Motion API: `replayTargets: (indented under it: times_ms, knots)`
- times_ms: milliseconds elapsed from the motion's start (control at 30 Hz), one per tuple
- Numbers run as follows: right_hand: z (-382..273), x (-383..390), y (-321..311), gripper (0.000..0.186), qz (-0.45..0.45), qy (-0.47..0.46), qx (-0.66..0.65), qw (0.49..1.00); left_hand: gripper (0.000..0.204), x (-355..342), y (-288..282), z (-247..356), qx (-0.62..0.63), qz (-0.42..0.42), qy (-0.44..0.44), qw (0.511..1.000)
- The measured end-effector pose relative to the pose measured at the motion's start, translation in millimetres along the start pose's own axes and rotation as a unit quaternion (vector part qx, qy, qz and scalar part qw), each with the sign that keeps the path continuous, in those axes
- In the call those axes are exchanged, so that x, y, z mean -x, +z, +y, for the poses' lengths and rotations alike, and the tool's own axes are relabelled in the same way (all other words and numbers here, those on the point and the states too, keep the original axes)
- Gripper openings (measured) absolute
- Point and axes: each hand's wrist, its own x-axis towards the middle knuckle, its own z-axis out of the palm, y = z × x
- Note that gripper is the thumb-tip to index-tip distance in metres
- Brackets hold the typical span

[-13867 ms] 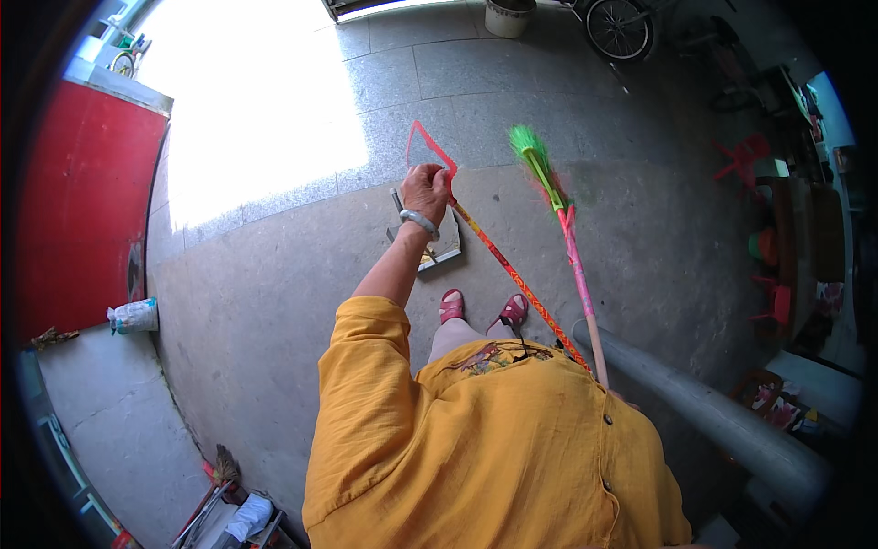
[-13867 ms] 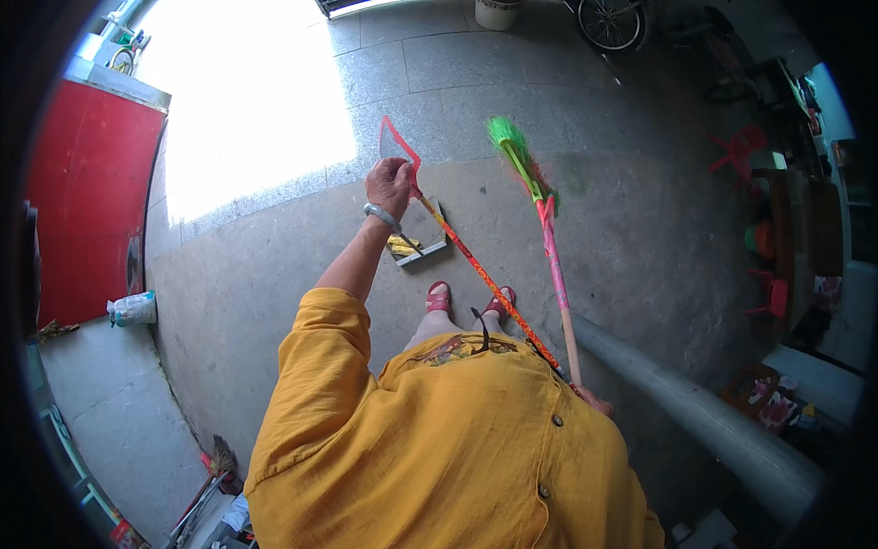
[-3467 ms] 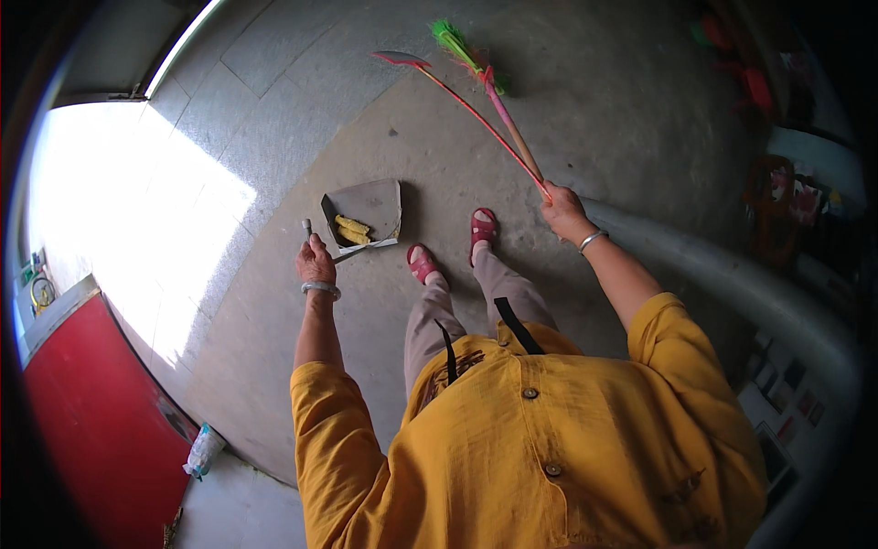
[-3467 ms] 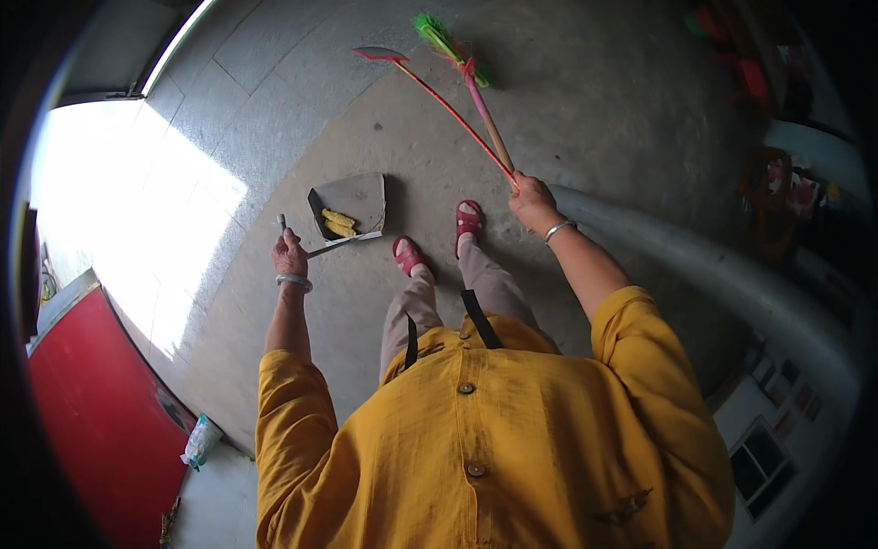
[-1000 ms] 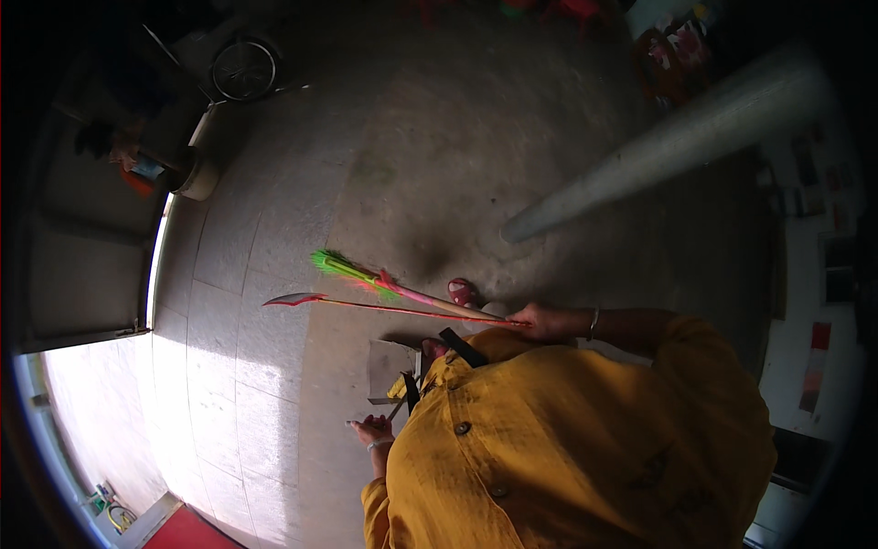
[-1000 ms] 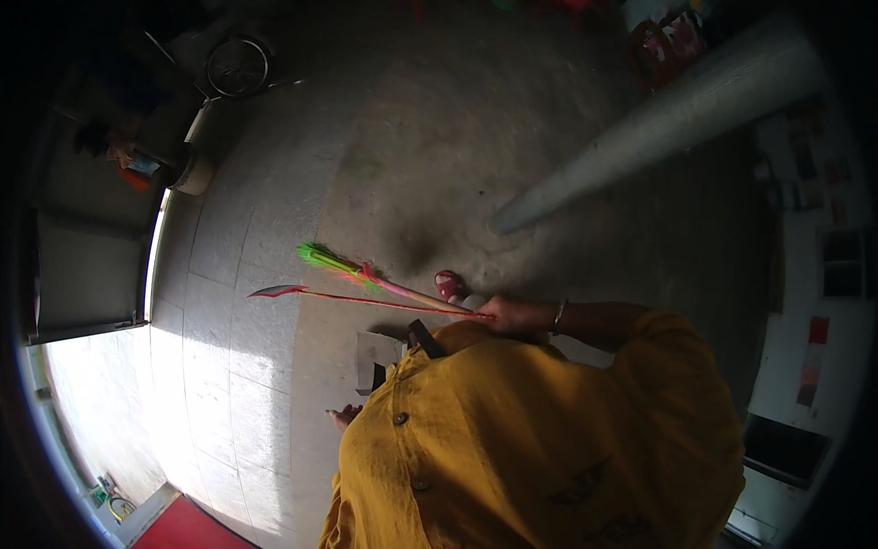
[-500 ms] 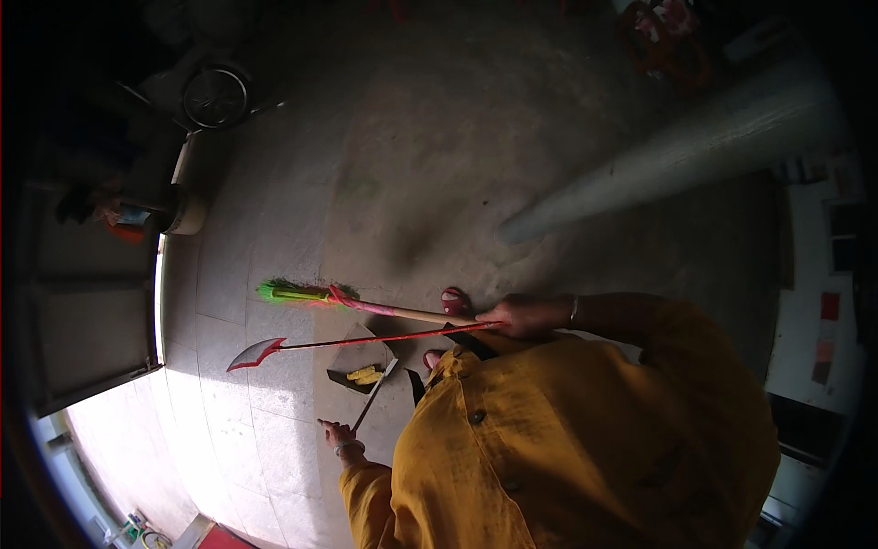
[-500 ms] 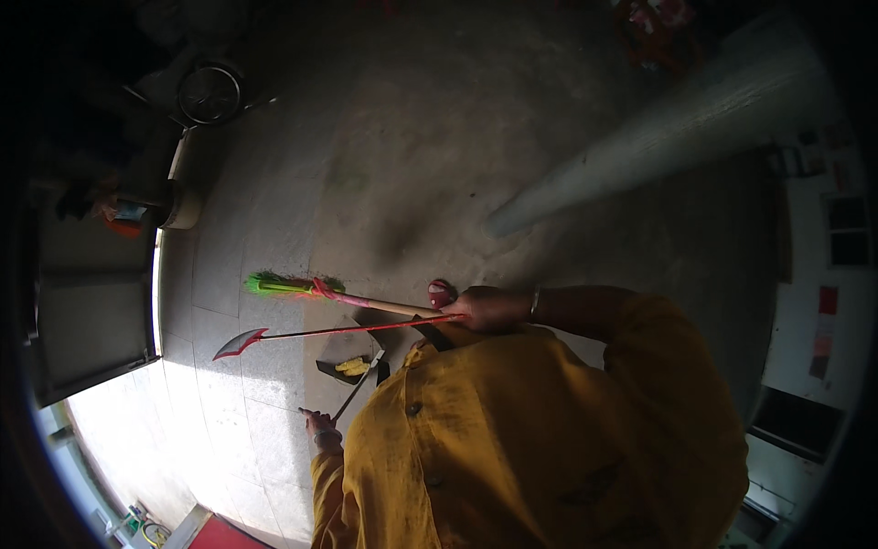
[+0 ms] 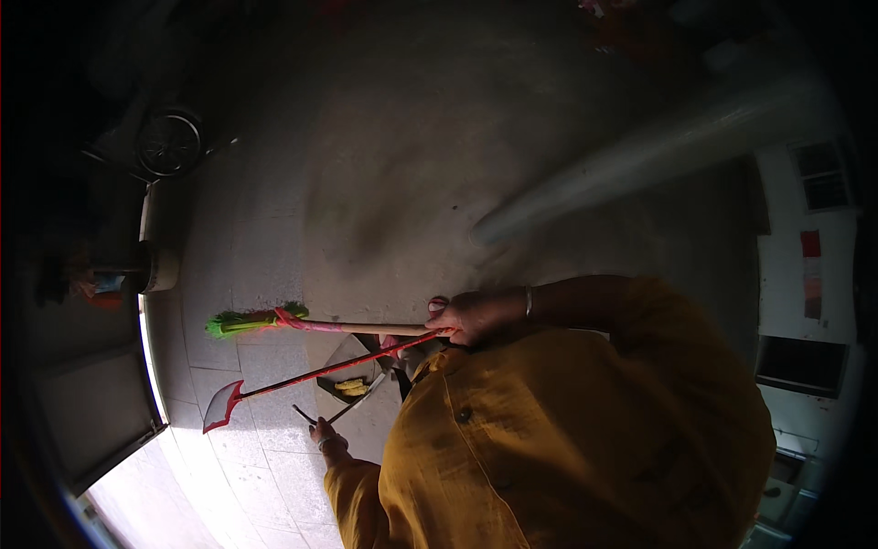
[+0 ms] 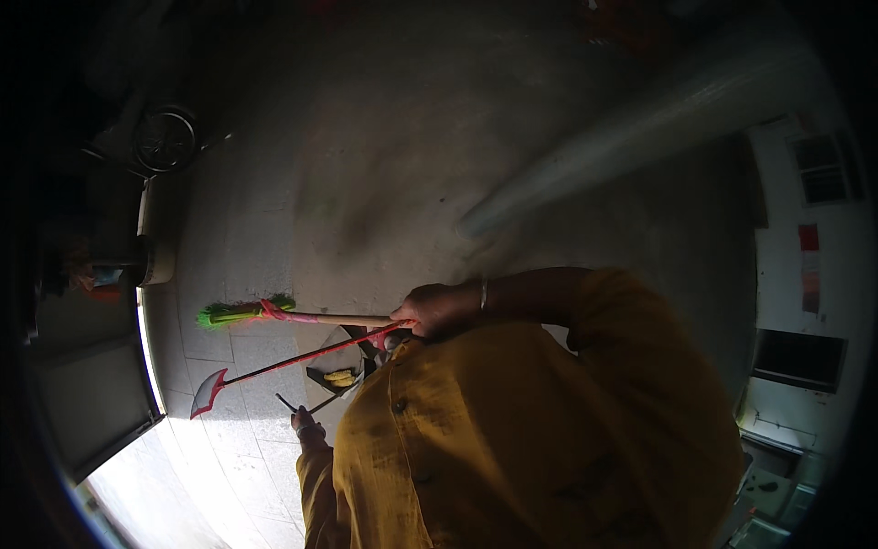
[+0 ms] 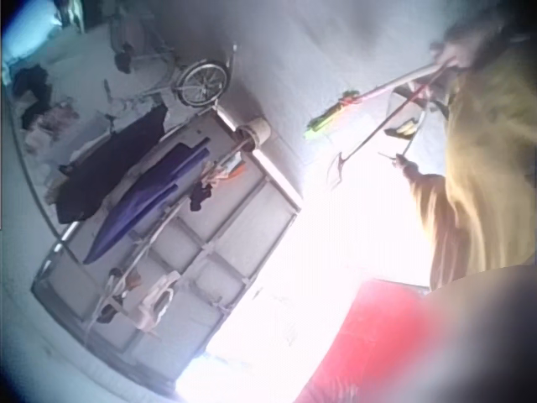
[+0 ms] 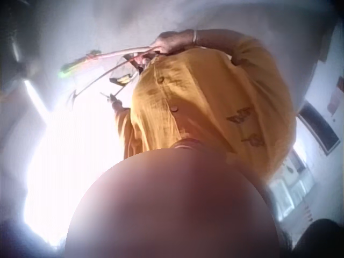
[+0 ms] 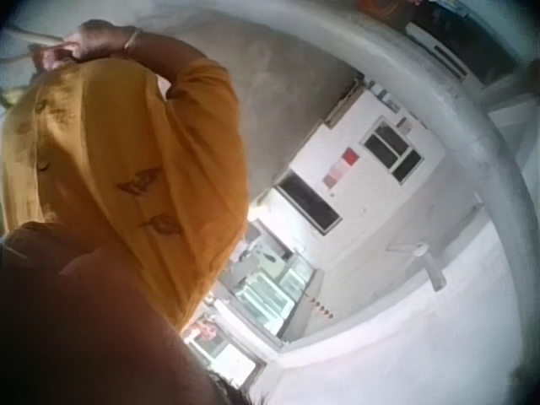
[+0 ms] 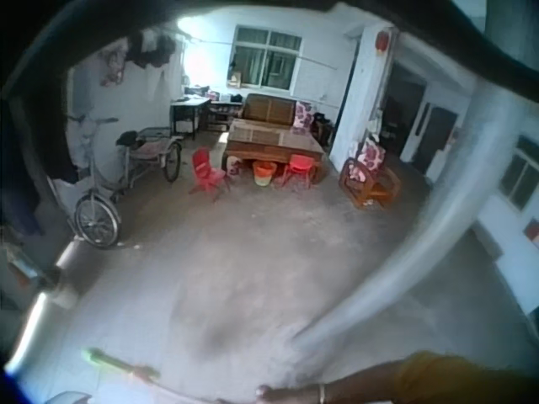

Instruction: The person walks around the outdoor patio while holding and handling a fly swatter and a small broom.

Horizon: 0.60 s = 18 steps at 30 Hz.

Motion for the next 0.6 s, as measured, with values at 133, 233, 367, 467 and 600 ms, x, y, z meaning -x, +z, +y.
replayTargets:
  times_ms: [133,233,367,467,600]
  knots:
    - [-9.5,-24.6,19.9,0.037,-0.055,-0.021,0.032,0.998,0.06,-17.3,5.4,-8.2,0.018,0.026,0.146,0.989]
    - [-2.1,-21.1,29.8,0.036,0.012,-0.036,0.043,0.998,0.04,91.2,60.4,77.8,0.322,-0.332,-0.01,0.886]
    - [8.7,5.2,35.9,0.042,0.091,-0.098,0.055,0.989,0.047,185.7,114.8,135.0,0.461,-0.503,-0.116,0.722]
    - [-3.5,2.3,44.1,0.04,0.075,-0.091,0.045,0.992,0.05,169.1,140.1,111.0,0.497,-0.447,-0.099,0.737]
    - [13.8,-2.5,52.5,0.035,0.072,-0.057,0.059,0.994,0.036,195.1,147.1,138.3,0.515,-0.49,-0.193,0.677]
